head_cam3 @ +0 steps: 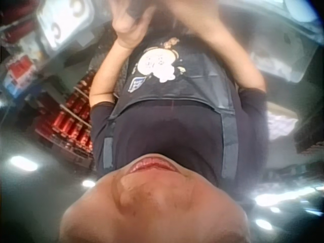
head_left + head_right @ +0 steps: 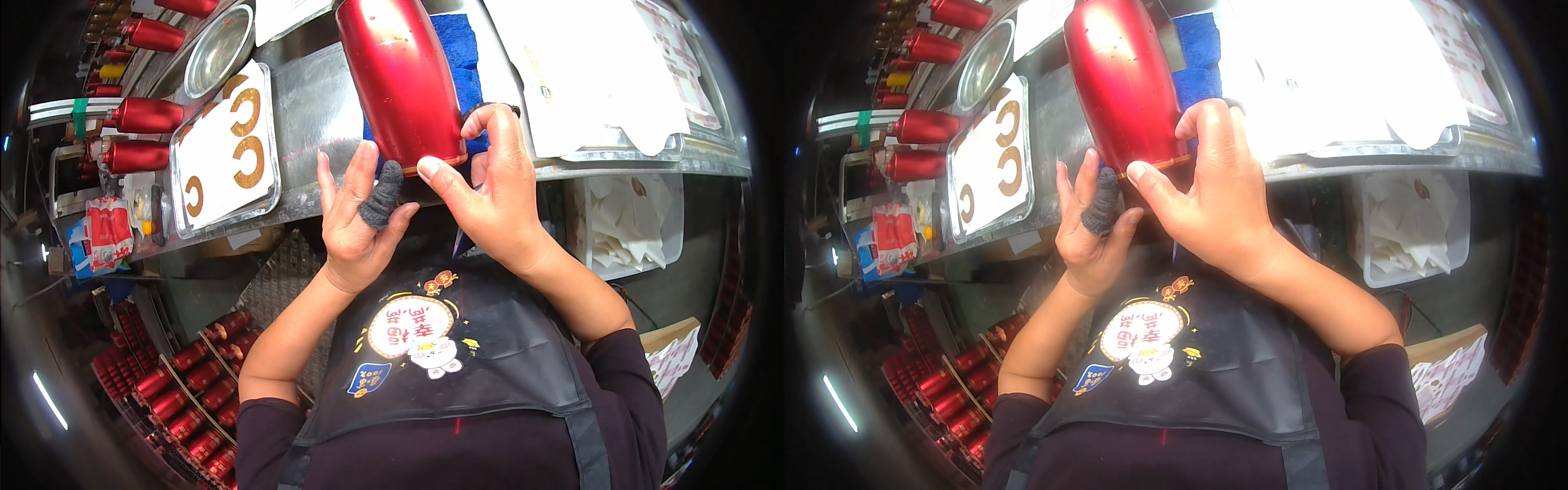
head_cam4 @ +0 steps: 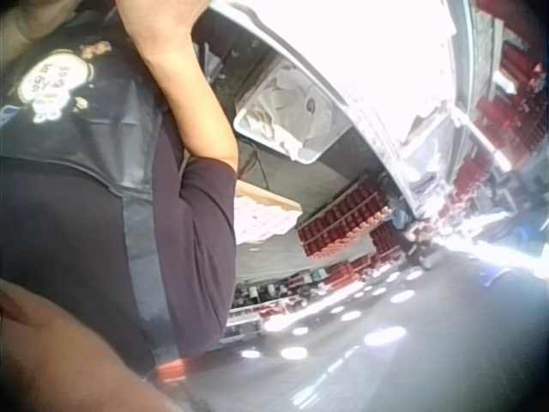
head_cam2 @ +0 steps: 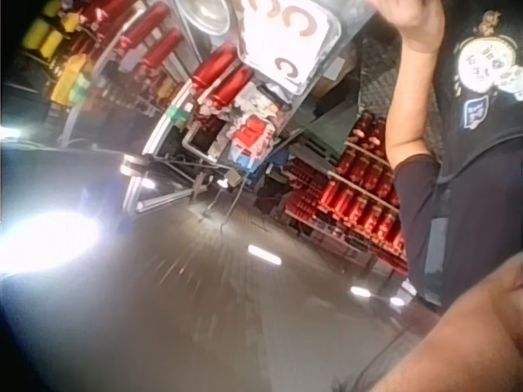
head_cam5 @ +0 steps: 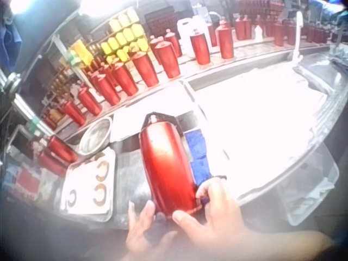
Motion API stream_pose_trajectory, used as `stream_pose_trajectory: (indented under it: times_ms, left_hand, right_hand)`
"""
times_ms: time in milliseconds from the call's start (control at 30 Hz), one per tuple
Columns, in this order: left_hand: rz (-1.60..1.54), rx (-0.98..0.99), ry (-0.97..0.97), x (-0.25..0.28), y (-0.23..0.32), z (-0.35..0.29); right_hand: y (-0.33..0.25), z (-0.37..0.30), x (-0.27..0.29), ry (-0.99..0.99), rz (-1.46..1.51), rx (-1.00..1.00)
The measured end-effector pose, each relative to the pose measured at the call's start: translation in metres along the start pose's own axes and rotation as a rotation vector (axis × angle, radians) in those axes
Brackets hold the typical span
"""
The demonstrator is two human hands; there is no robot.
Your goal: The person applies a gold circular sticker to the neck of a red bottle, then wipes the bottle with a blue cloth. They peel a sheet of pink and gold labels from a backing and place it in a sink, then pick up another red bottle and apply another gold sticker to its neck.
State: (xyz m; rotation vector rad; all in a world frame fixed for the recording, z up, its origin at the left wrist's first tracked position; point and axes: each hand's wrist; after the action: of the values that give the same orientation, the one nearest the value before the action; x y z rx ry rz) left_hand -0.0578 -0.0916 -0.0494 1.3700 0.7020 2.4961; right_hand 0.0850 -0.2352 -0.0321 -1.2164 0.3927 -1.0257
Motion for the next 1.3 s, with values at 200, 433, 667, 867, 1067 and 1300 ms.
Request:
stream_pose_trajectory:
  times_ms: [200,433,667,867,1067,1300]
  left_hand:
    - [0.093,-0.051,-0.003,0.004,0.004,0.008]
    - [0.248,-0.109,-0.002,0.009,0.019,0.023]
    - [0.181,-0.025,0.021,0.005,0.020,0.042]
    - [-0.352,0.280,0.159,-0.015,0.012,0.022]
    - [-0.074,0.163,0.046,0.000,0.005,-0.006]
    - [0.036,0.061,0.026,-0.004,0.004,-0.004]
  right_hand:
    - [0.004,0.001,0.002,-0.007,0.088,-0.040]
    - [0.006,-0.002,0.006,-0.027,0.200,-0.088]
    - [0.003,-0.007,0.008,-0.024,0.481,-0.207]
    - [-0.005,-0.008,0.003,-0.031,-0.034,0.153]
    - [-0.004,0.000,-0.013,0.060,-0.152,0.220]
    - [0.002,-0.002,-0.016,0.059,-0.072,0.193]
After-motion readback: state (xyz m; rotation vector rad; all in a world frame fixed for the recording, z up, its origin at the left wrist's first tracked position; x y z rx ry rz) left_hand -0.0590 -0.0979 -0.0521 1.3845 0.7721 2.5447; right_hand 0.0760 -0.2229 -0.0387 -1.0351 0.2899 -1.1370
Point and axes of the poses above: each hand's wrist, its own z-axis towards the middle knuckle, its own x-axis out of the back of the hand, y = z × x, and after that the axes turned 8 degrees about x, right-handed
